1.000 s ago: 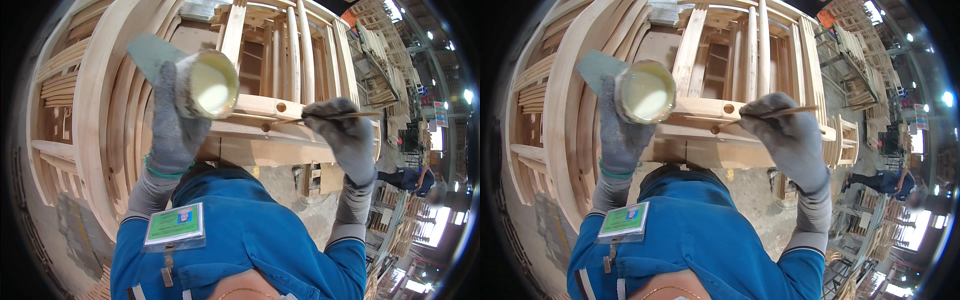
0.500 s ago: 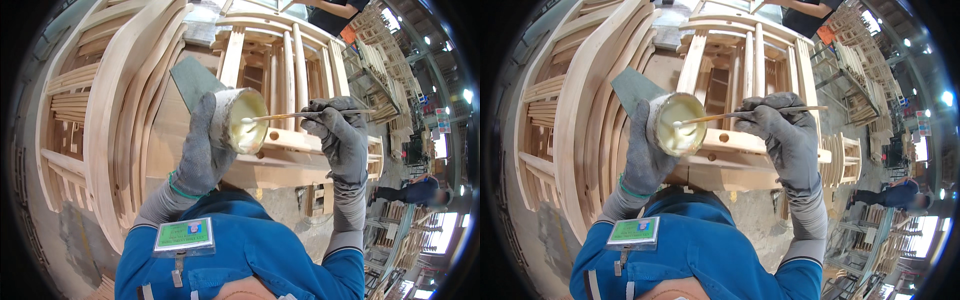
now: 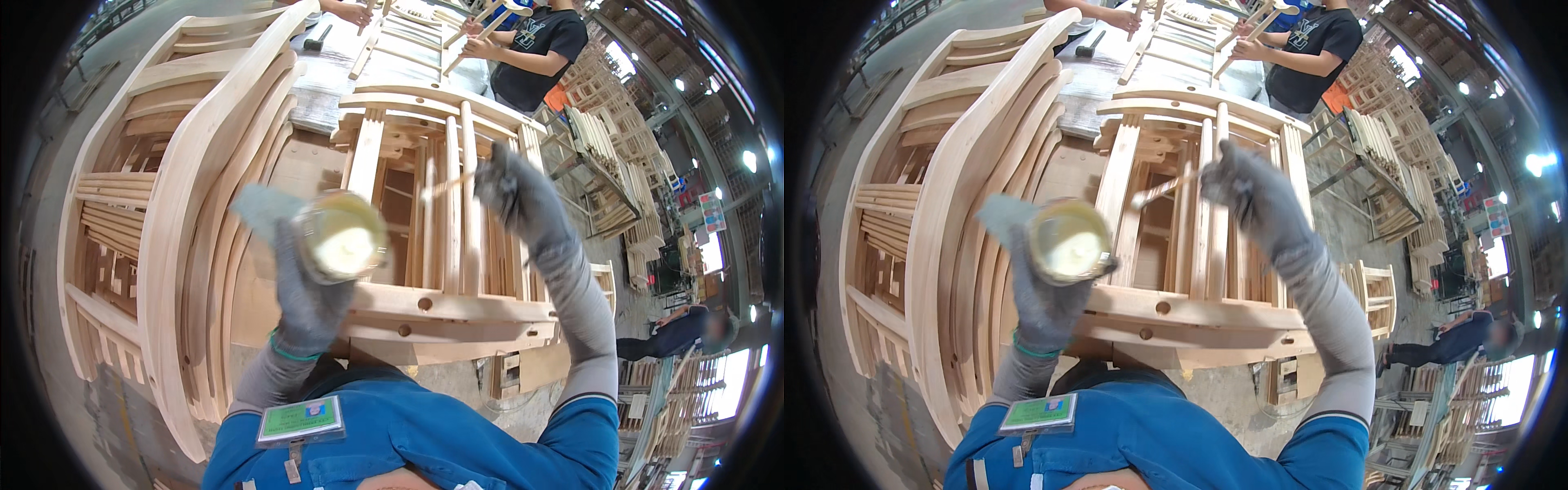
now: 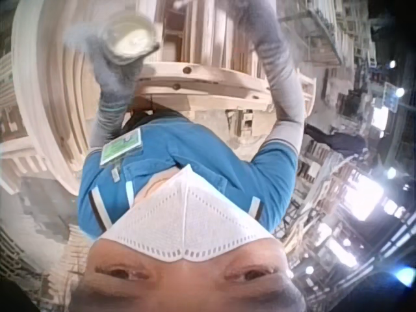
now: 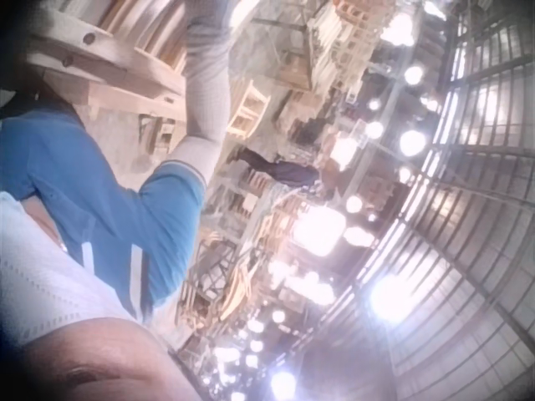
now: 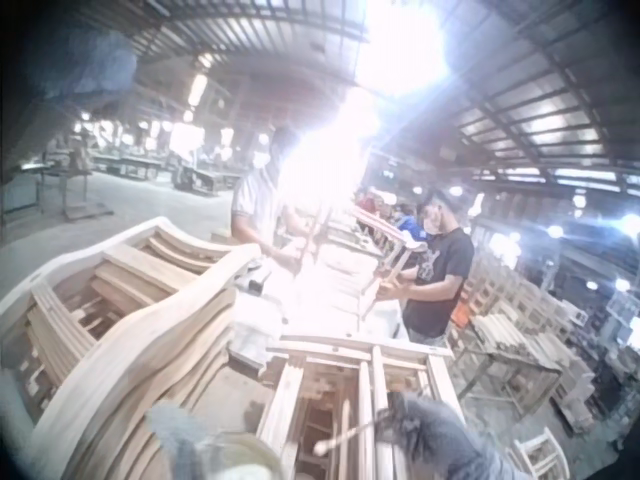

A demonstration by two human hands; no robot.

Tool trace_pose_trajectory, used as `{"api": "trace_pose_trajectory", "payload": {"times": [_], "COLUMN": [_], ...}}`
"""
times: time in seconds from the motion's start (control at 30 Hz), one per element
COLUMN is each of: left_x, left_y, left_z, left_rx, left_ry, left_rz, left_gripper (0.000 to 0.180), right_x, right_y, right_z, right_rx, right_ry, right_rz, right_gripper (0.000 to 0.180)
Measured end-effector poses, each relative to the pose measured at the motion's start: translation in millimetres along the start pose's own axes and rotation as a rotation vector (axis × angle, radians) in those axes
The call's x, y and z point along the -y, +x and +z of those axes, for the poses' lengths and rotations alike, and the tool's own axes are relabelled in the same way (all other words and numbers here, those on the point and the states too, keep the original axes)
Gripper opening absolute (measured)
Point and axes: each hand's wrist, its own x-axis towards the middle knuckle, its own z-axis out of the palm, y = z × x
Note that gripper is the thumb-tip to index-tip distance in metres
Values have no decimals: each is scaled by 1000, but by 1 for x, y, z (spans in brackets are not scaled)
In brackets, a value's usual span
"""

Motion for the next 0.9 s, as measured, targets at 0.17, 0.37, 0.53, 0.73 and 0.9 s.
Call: {"api": "trace_pose_trajectory", "payload": {"times": [0.17, 0.37, 0.53, 0.73, 0.9], "left_x": [-27, -26, -19, -16, -15], "left_y": [-1, -9, -11, -11, -9], "left_z": [-44, -39, -49, -45, -48], "left_rx": [-323, -442, -514, -534, -513], "left_ry": [173, 214, 140, 169, 144], "left_rz": [375, 258, 275, 302, 304], "left_gripper": [63, 63, 62, 63, 62], "right_x": [49, 42, 27, 27, 25], "right_y": [124, 222, 249, 252, 257], "right_z": [-37, -66, -60, -42, -49], "right_rx": [-188, -244, -214, -134, 20], "right_ry": [-507, -761, -947, -1382, -1155], "right_rz": [-395, -405, -372, -502, -424], "right_gripper": [23, 28, 29, 27, 25]}}
